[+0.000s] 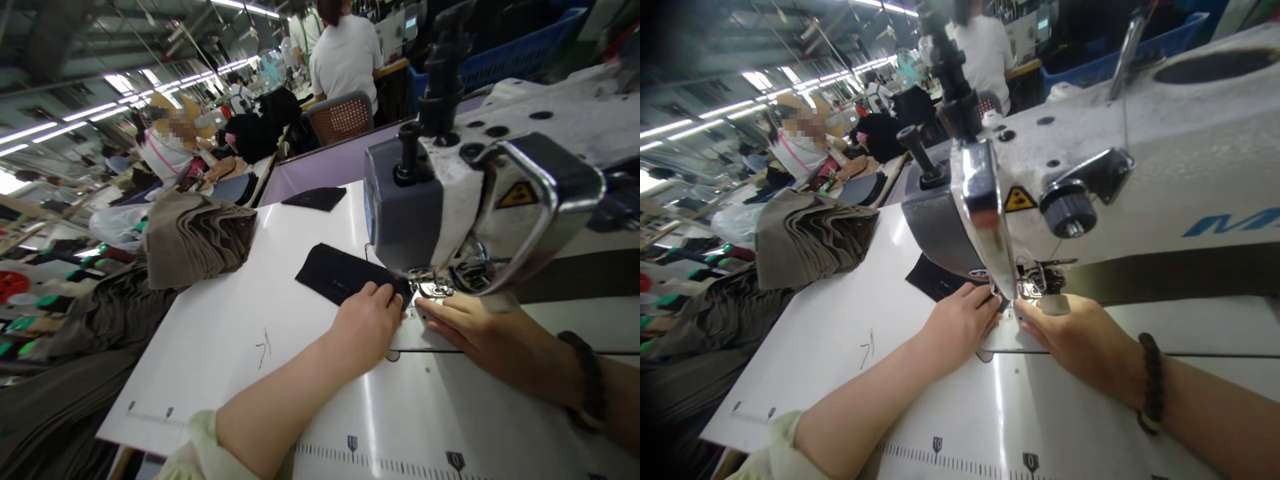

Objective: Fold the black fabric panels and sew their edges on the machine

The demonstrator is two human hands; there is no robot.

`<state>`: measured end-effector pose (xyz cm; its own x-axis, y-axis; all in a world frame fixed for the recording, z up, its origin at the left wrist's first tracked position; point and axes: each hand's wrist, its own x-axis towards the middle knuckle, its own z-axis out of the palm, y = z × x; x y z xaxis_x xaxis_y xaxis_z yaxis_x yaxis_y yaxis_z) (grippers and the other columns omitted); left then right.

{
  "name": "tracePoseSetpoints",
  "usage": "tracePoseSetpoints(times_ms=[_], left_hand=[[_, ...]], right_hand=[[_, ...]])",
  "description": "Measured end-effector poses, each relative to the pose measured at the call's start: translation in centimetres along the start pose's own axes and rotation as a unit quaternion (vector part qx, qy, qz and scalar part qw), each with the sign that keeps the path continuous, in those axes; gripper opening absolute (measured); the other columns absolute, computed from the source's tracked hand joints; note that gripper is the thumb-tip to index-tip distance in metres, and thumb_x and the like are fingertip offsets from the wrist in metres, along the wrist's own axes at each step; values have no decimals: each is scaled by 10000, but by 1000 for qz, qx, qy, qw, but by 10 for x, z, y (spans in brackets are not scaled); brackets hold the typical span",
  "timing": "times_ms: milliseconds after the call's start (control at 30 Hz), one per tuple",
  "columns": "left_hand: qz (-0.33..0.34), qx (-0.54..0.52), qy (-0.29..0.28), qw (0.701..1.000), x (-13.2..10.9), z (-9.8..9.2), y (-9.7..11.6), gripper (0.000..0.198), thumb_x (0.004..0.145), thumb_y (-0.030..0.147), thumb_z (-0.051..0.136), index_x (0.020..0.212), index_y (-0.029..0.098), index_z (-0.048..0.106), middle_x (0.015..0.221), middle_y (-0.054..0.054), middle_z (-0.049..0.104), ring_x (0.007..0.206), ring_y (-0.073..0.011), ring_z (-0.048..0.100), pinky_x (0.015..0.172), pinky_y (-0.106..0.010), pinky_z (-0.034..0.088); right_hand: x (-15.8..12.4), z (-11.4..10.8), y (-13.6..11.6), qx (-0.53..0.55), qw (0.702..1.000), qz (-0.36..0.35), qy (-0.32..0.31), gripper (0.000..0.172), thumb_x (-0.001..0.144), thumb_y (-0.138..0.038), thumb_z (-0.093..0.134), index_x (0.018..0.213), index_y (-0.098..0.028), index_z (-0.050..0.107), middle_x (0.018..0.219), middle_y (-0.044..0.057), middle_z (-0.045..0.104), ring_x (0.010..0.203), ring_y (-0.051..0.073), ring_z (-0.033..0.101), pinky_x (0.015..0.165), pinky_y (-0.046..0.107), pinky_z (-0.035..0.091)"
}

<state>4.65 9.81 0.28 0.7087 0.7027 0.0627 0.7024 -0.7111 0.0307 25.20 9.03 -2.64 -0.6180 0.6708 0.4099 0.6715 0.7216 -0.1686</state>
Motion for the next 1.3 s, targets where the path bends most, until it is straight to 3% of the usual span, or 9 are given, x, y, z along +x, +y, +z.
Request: tracePoseSetpoints(times_ms=[167,367,467,567,833,1067,1300], left_hand=[[8,6,-52,999,-10,-13,20,256,948,265,404,974,88,589,896,-114,574,786,-224,538,632,-334,503],[22,-52,-90,994,-9,-14,26,267,947,284,411,999,79,576,907,-111,544,834,-238,514,649,-336,499],[15,-52,-69,996,-9,-8,28,281,942,312,428,1033,82,560,925,-110,536,848,-236,505,670,-337,498],[25,-35,-46,998,-10,-5,28,296,941,315,432,1062,74,553,941,-115,545,854,-235,500,694,-345,497],[115,-70,-43,990,-19,-15,28,241,933,187,377,973,72,585,949,-125,597,809,-215,530,701,-341,501],[111,-74,-43,990,-18,-18,25,245,908,137,401,1051,25,566,1044,-151,606,932,-230,556,784,-338,514],[108,-55,-29,992,-11,-9,15,241,898,133,425,1072,17,545,1106,-167,590,1020,-230,548,868,-341,500]], right_hand=[[-1,-4,2,0,999,-37,18,290,932,-220,364,1088,-158,600,848,61,682,707,140,633,634,243,492],[-2,-5,4,1,998,-65,7,297,884,-99,368,1003,-186,626,896,39,684,756,112,629,660,207,497],[-5,-1,7,-4,998,-57,7,267,893,-145,397,1043,-188,614,942,45,681,806,123,629,697,223,500],[-3,-1,7,-10,998,-65,14,273,903,-144,370,1018,-172,617,925,53,679,774,124,627,637,221,482],[-6,-20,-9,29,989,-139,-35,317,952,-232,337,803,-172,611,624,7,542,551,108,493,514,260,342],[-6,-20,-12,15,991,-130,-12,351,973,-244,291,845,-161,608,616,4,532,558,111,497,517,272,314],[-6,-9,-5,-21,994,-109,0,263,956,-223,342,973,-144,592,648,-2,558,584,120,546,602,276,390]])
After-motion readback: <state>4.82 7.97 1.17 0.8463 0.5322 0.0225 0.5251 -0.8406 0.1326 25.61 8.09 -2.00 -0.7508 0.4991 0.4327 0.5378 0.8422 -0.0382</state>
